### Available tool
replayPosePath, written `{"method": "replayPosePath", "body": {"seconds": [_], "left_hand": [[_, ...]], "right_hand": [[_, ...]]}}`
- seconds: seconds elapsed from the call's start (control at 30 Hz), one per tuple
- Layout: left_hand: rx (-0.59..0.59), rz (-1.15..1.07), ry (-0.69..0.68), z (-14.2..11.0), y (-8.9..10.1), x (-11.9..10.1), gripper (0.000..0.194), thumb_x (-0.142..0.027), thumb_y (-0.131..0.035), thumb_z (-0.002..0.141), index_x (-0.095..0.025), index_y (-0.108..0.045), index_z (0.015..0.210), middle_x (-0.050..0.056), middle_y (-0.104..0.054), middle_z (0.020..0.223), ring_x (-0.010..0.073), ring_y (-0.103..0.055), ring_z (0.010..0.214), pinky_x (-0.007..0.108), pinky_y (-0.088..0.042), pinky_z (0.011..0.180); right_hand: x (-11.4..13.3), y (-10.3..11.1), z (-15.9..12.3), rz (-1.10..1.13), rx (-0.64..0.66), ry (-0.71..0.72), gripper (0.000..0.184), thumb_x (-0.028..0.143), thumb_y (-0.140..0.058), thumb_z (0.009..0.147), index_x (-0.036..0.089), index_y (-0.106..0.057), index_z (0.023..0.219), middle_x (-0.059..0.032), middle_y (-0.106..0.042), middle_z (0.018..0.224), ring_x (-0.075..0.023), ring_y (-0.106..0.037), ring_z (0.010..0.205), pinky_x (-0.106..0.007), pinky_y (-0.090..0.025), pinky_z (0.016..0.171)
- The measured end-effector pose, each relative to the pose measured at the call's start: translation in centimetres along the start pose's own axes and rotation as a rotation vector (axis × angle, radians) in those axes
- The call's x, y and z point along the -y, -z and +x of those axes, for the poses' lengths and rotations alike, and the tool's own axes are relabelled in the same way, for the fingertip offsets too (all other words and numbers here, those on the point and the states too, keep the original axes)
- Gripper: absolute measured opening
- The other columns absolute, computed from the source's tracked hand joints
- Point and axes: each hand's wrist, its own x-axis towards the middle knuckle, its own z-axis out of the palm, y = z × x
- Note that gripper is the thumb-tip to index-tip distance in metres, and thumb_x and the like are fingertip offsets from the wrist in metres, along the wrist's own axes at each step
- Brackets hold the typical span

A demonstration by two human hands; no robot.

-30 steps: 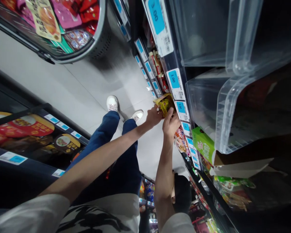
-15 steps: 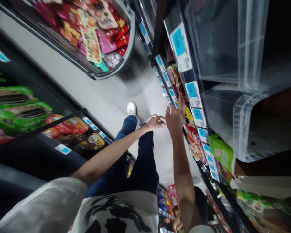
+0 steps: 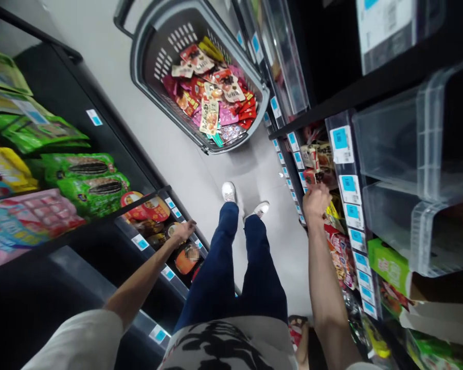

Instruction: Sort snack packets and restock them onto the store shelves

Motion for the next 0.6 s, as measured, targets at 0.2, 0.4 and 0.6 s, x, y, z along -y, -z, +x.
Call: {"method": "replayPosePath", "body": {"seconds": [0.2, 0.4, 0.6], "left_hand": [[0.17, 0.012, -0.051, -1.2, -3.0, -3.4, 0.032, -0.011, -0.054, 0.093, -0.016, -0.07, 0.121, 0.014, -0.08, 0.112, 0.0271, -0.075, 0.113, 0.035, -0.055, 0.098], [0.248, -0.044, -0.354, -2.8, -1.9, -12.0, 0.04, -0.012, -0.05, 0.097, -0.018, -0.069, 0.131, 0.011, -0.074, 0.134, 0.0205, -0.069, 0.127, 0.026, -0.048, 0.112], [0.22, -0.099, -0.4, 0.3, 6.5, -16.1, 0.04, -0.016, -0.051, 0.098, -0.019, -0.068, 0.134, 0.009, -0.079, 0.121, 0.0212, -0.074, 0.116, 0.028, -0.052, 0.106]], "right_hand": [[2.8, 0.0, -1.8, -0.159, 0.136, -0.004, 0.041, 0.023, -0.048, 0.09, 0.002, -0.075, 0.112, -0.0326, -0.066, 0.125, -0.0426, -0.056, 0.12, -0.059, -0.043, 0.1], [5.1, 1.7, -5.6, 0.022, -0.05, 0.021, 0.043, 0.031, -0.051, 0.089, 0.012, -0.071, 0.122, -0.0245, -0.054, 0.15, -0.04, -0.048, 0.135, -0.059, -0.038, 0.114], [14.1, -0.5, -6.8, 0.549, 0.033, 0.09, 0.032, 0.035, -0.049, 0.093, 0.019, -0.068, 0.114, -0.0184, -0.071, 0.119, -0.0336, -0.064, 0.118, -0.052, -0.05, 0.109]]}}
